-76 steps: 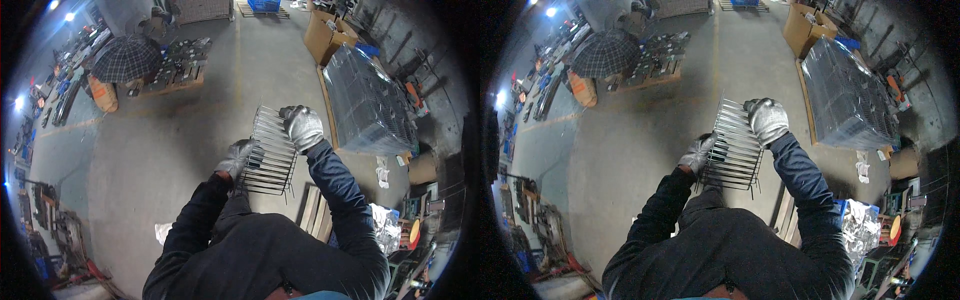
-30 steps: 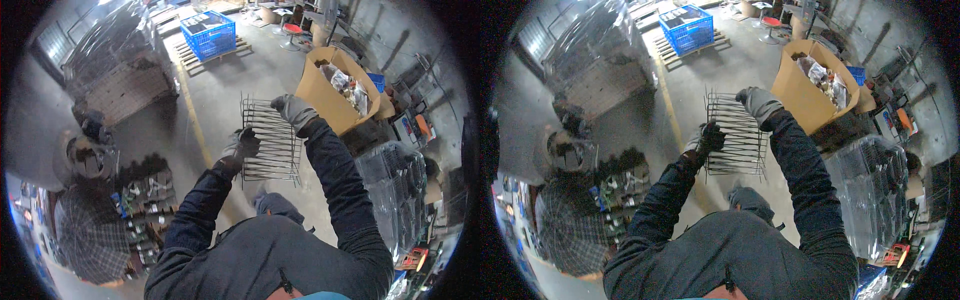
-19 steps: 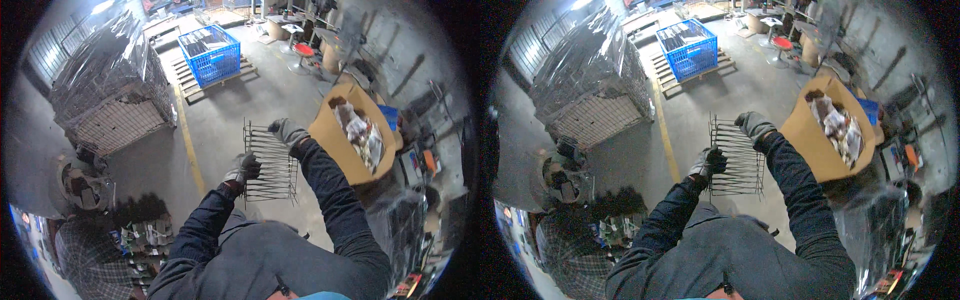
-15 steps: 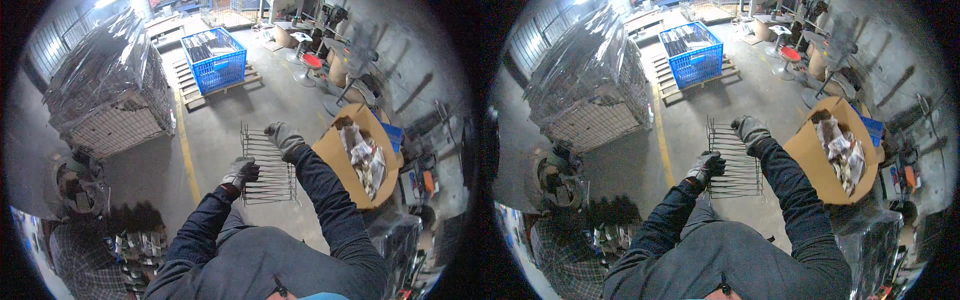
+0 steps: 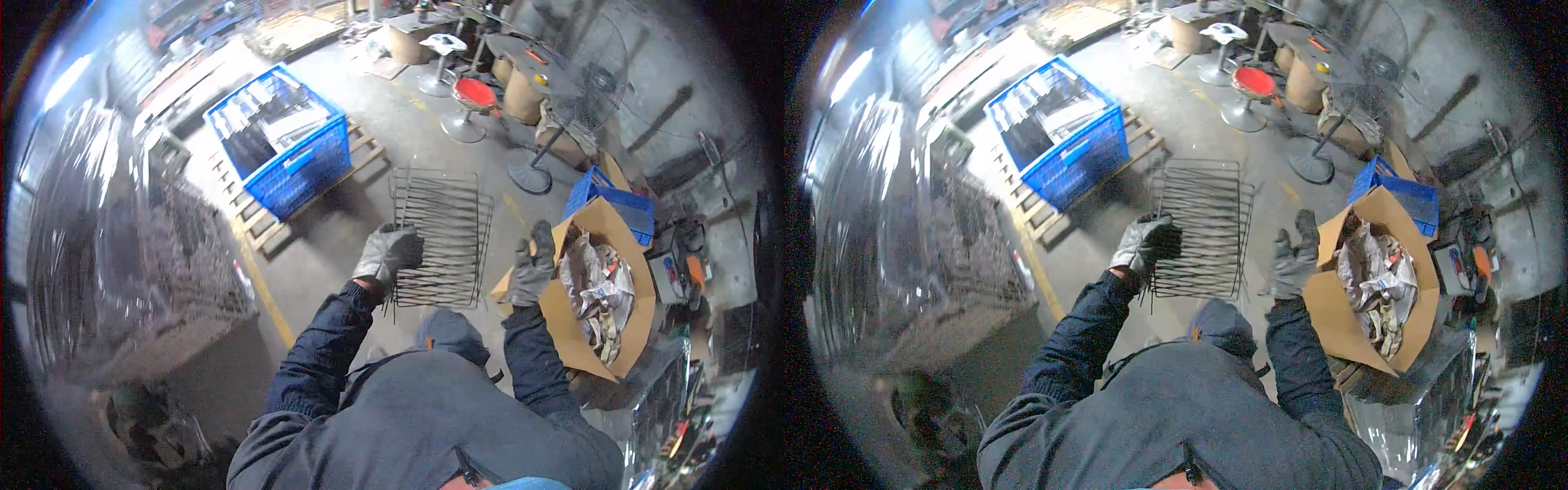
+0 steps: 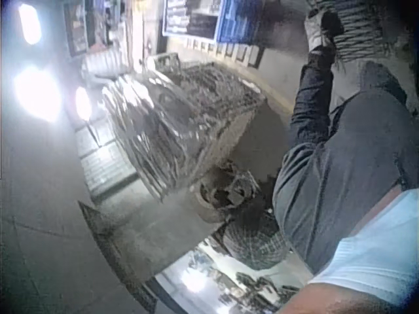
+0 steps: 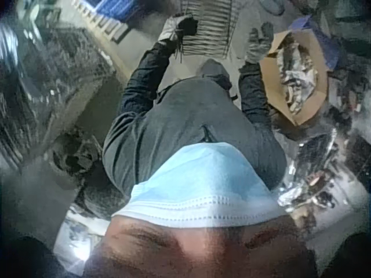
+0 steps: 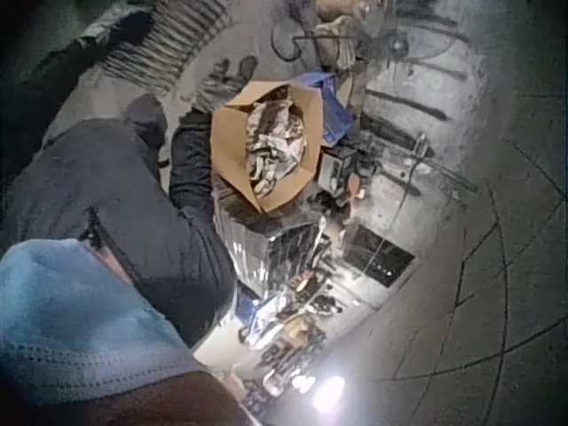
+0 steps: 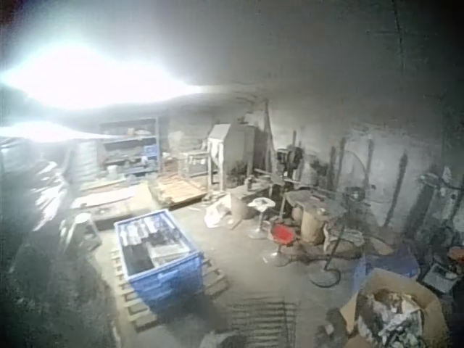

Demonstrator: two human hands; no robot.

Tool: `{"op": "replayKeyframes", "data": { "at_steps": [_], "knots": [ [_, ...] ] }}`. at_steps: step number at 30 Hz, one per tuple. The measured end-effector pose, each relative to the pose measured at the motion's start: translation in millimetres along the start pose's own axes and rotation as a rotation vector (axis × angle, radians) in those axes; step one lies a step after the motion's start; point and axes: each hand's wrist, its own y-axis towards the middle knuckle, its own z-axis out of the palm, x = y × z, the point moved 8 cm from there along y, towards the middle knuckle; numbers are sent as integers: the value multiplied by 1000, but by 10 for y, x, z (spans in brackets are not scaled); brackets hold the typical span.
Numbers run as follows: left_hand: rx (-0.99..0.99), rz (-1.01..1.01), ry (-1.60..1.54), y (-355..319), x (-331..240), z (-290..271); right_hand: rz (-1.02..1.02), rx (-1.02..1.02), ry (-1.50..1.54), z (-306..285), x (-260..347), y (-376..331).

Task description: The recorder picks up a stack of metal grates and grinds their edges using a stationary grinding machine.

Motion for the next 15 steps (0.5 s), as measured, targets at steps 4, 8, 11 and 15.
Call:
{"op": "replayKeyframes", "data": {
  "at_steps": [4, 8, 11, 15],
  "knots": [
    [-19, 231, 375, 1757, -326, -270, 1004, -23, 1188, 782, -1478, 209],
    [-135, 34, -162, 3328, -807, -205, 976, 493, 1266, 1843, -2122, 580],
    [-152, 321, 176, 4249, -1463, -328, 772, 591, 1269, 2700, -1382, 1867],
    [-1, 393, 92, 5356, -1598, -557, 724, 455, 1123, 3743, -1401, 3646]
  ]
}}
